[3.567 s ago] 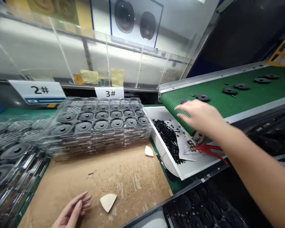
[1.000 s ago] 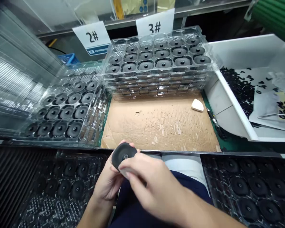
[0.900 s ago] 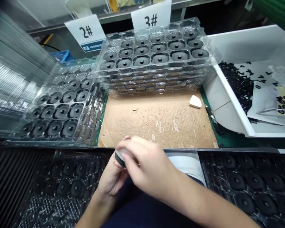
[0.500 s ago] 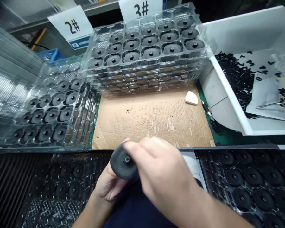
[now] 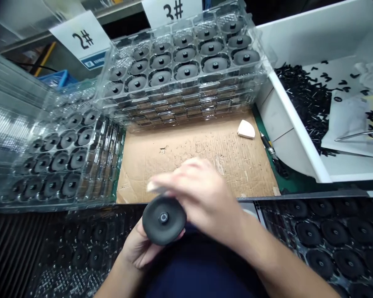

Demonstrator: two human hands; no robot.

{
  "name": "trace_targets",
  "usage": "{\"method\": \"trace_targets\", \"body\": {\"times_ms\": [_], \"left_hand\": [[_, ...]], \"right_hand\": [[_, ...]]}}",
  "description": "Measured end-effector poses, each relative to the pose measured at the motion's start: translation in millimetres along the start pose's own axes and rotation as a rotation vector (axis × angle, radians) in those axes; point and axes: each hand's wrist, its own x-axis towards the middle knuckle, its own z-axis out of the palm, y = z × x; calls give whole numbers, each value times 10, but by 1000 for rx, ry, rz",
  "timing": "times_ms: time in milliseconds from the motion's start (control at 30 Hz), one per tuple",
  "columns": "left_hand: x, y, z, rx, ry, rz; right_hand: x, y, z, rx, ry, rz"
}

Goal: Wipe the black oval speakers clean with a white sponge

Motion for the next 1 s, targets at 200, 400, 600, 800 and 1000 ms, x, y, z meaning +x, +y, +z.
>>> {"method": "trace_targets", "body": {"times_ms": [200,400,600,800,1000], "left_hand": [[26,53,-49,-221,-163,9],[130,46,-130,-243,-42,45],[217,62,-215,-238,176,140],[230,20,-131,-142,235,206],[172,3,-68,-88,211,214]], "right_hand": [[-386,665,108,-115,20,586],[-799,854,399,-256,-15,613],[-811,845,408,-336,-31,657],[-216,382,248,-232,95,503],[187,-245,265,-62,-175,105]]}}
